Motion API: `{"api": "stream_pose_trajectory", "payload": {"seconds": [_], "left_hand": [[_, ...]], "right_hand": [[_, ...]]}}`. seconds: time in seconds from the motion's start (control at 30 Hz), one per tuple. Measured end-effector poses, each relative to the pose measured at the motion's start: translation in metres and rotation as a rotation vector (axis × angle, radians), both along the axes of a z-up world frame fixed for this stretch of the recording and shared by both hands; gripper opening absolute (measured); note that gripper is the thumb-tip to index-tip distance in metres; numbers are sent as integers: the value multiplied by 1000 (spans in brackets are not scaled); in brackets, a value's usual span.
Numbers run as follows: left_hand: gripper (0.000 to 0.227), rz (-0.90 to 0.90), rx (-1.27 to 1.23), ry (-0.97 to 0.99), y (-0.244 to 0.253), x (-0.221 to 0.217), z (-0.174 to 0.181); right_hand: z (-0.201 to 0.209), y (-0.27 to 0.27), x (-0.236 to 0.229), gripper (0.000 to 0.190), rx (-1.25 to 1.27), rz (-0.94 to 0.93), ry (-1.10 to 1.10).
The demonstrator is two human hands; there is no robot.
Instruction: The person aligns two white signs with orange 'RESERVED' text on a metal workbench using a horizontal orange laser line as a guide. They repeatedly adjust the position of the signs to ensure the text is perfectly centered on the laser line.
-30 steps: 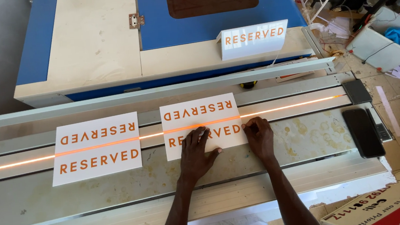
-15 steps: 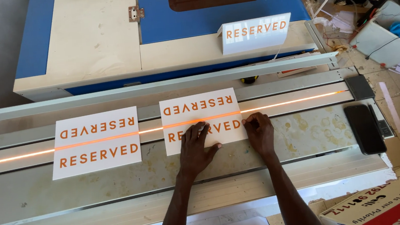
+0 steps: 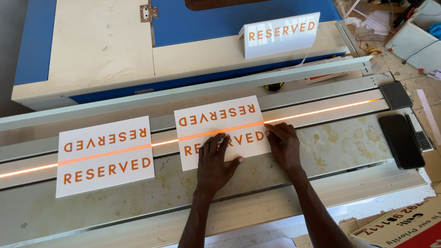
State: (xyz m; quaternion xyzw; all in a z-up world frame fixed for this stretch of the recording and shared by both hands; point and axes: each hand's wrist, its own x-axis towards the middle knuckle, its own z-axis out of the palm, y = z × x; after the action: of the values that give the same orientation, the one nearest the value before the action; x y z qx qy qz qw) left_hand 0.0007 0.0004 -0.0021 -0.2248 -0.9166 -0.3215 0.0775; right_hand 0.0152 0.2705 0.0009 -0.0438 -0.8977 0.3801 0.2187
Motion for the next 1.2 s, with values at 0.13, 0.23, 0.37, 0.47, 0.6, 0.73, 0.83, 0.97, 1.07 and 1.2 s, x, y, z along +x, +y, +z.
{"api": "stream_pose_trajectory", "payload": {"seconds": [0.13,0.23,0.37,0.47,0.6,0.73,0.83,0.97,1.07,1.2], "left_hand": [[77,-1,-3,-15,0,0,0],[77,-8,0,-4,0,-1,-1],[77,-8,1,14,0,-2,-4],[77,-9,3,5,0,-1,-2],[78,-11,-10,-3,-1,-1,0],[77,1,-10,-13,0,-2,-1],[79,0,-36,-13,0,-1,0],[78,-4,-29,-1,0,-1,3],[78,-4,-22,19,0,-1,2],[77,4,-25,50,2,-2,-3]], "right_hand": [[-10,1,-4,20,53,-10,4],[-21,3,-7,19,101,-17,31],[-29,4,-10,18,167,-45,20],[-30,4,-12,17,202,-61,-6],[-26,4,-14,16,223,-62,-81],[-19,3,-15,16,223,-46,-104],[-17,2,-14,16,228,-47,-124],[-9,-2,-11,17,208,-46,-118],[-9,-4,-9,18,162,-40,-88],[-22,-1,-6,19,135,-42,-48]]}}
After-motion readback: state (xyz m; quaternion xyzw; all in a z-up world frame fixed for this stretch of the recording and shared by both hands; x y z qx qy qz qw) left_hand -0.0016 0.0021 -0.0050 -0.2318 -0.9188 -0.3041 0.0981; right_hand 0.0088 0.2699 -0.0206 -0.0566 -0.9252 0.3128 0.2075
